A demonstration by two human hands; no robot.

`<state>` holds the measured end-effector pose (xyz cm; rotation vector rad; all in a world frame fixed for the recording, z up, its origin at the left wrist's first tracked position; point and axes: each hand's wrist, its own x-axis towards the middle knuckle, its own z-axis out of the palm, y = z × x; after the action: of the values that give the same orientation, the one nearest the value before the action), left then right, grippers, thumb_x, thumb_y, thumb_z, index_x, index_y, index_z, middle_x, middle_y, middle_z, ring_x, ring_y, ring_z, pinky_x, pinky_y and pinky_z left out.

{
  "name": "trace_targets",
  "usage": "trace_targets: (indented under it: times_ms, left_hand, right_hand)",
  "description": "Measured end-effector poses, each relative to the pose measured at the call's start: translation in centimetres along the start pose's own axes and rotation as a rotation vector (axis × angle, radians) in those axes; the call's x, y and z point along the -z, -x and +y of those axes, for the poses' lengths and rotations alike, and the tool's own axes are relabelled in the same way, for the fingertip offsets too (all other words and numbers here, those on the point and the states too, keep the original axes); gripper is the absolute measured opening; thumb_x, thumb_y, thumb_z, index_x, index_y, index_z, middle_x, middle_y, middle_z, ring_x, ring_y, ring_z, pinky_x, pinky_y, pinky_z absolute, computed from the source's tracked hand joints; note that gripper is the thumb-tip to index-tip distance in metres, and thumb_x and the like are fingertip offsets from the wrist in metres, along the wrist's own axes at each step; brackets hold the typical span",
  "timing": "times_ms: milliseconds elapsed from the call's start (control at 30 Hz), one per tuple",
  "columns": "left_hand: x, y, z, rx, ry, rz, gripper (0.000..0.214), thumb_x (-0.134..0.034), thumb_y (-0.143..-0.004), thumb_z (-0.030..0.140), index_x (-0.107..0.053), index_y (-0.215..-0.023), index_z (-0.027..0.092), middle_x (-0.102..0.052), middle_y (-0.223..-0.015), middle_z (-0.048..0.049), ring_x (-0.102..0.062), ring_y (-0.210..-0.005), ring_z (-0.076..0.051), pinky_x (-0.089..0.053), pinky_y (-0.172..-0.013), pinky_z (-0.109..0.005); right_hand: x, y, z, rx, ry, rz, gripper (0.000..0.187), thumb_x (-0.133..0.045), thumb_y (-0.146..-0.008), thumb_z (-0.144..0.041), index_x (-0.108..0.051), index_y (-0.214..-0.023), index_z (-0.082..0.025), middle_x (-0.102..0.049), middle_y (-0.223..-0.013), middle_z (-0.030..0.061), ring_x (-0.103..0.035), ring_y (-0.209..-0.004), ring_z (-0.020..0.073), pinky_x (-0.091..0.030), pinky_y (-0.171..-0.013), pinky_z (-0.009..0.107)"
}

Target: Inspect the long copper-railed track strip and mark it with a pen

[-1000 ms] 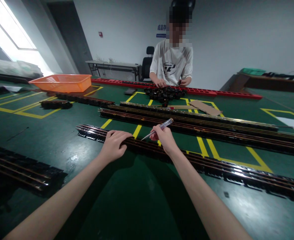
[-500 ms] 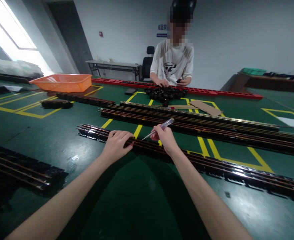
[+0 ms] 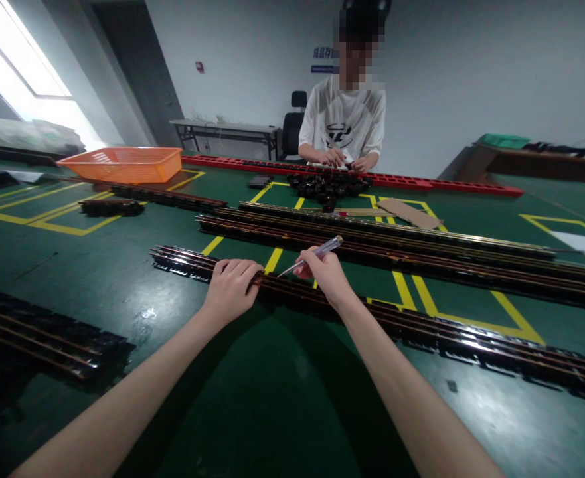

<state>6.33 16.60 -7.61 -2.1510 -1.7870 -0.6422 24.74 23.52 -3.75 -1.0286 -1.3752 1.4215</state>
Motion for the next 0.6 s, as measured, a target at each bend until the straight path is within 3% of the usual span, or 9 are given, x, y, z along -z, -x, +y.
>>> trace_targets:
  times_ms: [600]
  left_hand:
    - [-0.08,0.0,0.07,0.007,-0.017,0.012,0.031,-0.042,-0.083,0.006,-0.064,-0.1,0.018,-0.068,-0.108,-0.0058,-0.058,-0.105,-0.024,-0.033,-0.095,-0.045]
  right_hand:
    - [0.18,-0.17,0.23,-0.001,0.007,-0.016,0.021,-0.065,-0.068,-0.033,-0.06,-0.06,-0.015,-0.063,-0.054,0.0004,-0.057,-0.05,0.0094,-0.047,-0.052,0.02]
